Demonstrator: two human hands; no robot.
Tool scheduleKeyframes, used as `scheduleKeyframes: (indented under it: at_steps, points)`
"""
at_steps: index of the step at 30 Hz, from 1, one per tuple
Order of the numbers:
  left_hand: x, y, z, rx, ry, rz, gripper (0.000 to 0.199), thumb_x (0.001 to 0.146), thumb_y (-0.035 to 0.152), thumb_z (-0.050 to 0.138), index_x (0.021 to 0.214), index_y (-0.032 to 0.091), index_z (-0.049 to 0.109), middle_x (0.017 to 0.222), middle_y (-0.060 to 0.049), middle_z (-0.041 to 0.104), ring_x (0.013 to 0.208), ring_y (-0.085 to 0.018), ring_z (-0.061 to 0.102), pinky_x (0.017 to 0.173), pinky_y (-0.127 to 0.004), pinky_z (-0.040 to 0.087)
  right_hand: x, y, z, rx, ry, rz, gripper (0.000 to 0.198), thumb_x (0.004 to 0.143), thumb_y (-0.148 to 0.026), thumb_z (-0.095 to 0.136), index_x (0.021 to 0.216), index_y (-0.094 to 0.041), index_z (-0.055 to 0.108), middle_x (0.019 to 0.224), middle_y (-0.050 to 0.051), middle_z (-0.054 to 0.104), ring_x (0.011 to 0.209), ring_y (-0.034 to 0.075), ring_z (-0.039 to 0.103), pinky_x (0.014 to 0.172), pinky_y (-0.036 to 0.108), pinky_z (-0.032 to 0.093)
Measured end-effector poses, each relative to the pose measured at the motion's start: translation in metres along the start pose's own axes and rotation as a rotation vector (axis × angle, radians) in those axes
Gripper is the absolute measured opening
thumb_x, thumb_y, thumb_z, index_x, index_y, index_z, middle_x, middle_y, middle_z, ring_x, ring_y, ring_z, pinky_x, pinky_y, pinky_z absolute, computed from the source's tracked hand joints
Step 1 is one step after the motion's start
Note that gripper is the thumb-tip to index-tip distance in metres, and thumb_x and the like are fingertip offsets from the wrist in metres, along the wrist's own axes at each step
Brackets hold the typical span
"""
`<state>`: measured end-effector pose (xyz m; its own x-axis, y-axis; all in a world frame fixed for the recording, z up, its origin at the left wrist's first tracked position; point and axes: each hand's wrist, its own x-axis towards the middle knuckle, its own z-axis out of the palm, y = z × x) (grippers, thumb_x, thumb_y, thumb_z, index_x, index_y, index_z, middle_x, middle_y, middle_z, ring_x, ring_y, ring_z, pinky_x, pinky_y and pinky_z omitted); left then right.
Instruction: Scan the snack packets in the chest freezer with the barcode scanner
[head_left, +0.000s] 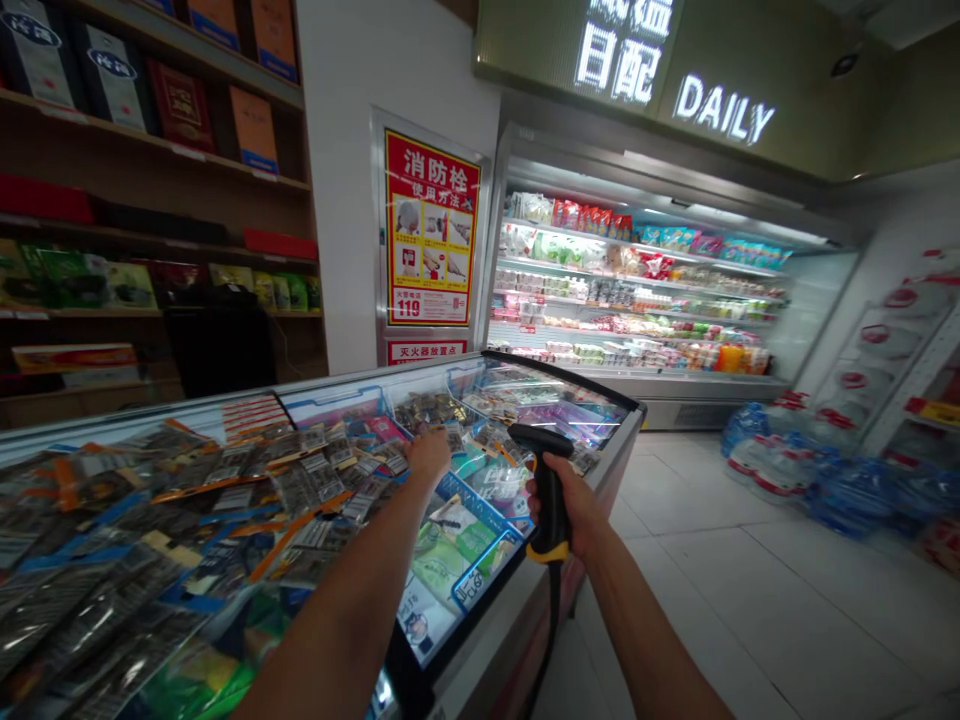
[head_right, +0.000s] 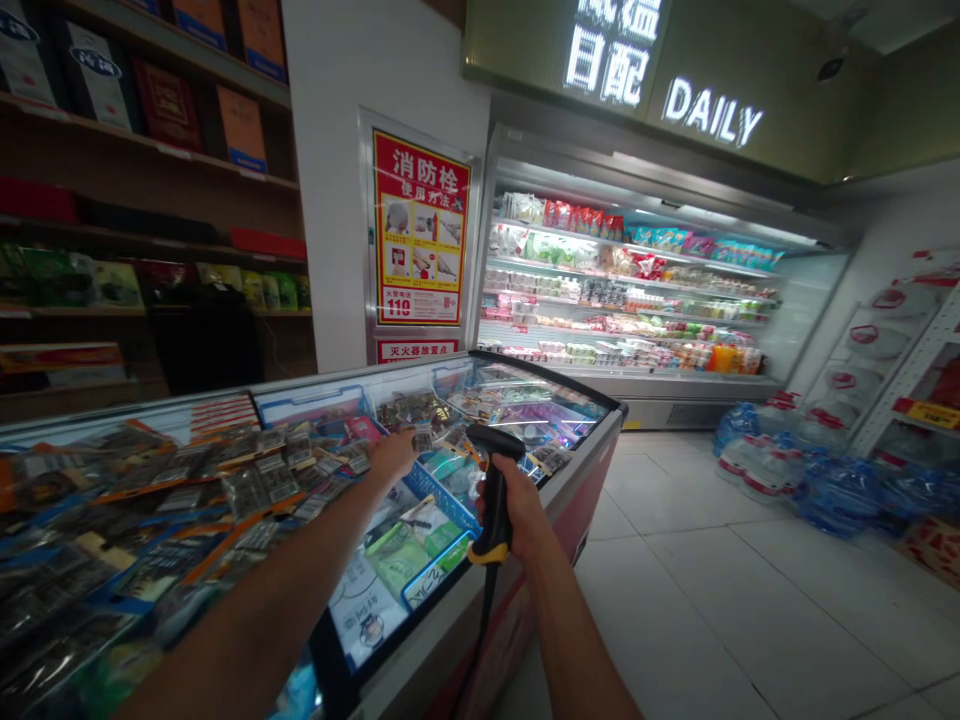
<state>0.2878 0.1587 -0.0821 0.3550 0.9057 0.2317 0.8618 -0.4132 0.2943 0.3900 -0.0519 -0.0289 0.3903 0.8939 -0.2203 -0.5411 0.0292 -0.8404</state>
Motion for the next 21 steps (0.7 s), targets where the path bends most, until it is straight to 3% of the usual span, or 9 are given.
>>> scheduleKeyframes:
  at_steps: [5,8,12,21]
  points:
    - [-0.002,-0.003,-0.001,-0.185,-0.057,0.028,0.044,0.069,0.01,0.05,0.111,0.022,0.056,0.102,-0.011,0.063,0.096,-0.025,0.057,0.081,-0.036,0.039,-0.005,0.006,0.005,-0.022,-0.025,0.01,0.02,0.075,-0.037,0.05,0.075,-0.017,0.051,0.048,-0.003,0.052,0.036,0.009,0.046,0.035,0.02,0.036]
    - [-0.002,-0.007,-0.011,-0.36,0.018,0.048,0.045,0.067,0.005,0.051,0.11,0.017,0.057,0.103,-0.009,0.063,0.093,-0.02,0.057,0.078,-0.029,0.041,-0.009,0.008,0.008,-0.031,-0.04,0.011,0.021,0.075,-0.038,0.049,0.075,-0.017,0.051,0.048,-0.003,0.052,0.036,0.009,0.046,0.035,0.02,0.036]
    - [-0.003,-0.015,-0.023,-0.583,0.101,0.031,0.048,0.065,0.004,0.052,0.111,0.015,0.058,0.086,-0.005,0.065,0.076,-0.016,0.058,0.071,-0.025,0.044,-0.019,0.008,0.014,-0.053,-0.049,-0.009,0.022,0.076,-0.037,0.048,0.076,-0.016,0.052,0.048,-0.003,0.052,0.035,0.009,0.046,0.035,0.02,0.036]
    - [-0.002,-0.027,-0.024,-0.764,0.185,0.061,0.054,0.06,0.002,0.053,0.112,0.015,0.058,0.068,0.0,0.057,0.059,-0.011,0.051,0.058,-0.021,0.041,-0.029,0.012,0.021,-0.09,-0.085,0.009,0.024,0.074,-0.04,0.049,0.077,-0.016,0.052,0.047,-0.003,0.051,0.035,0.009,0.046,0.035,0.02,0.035]
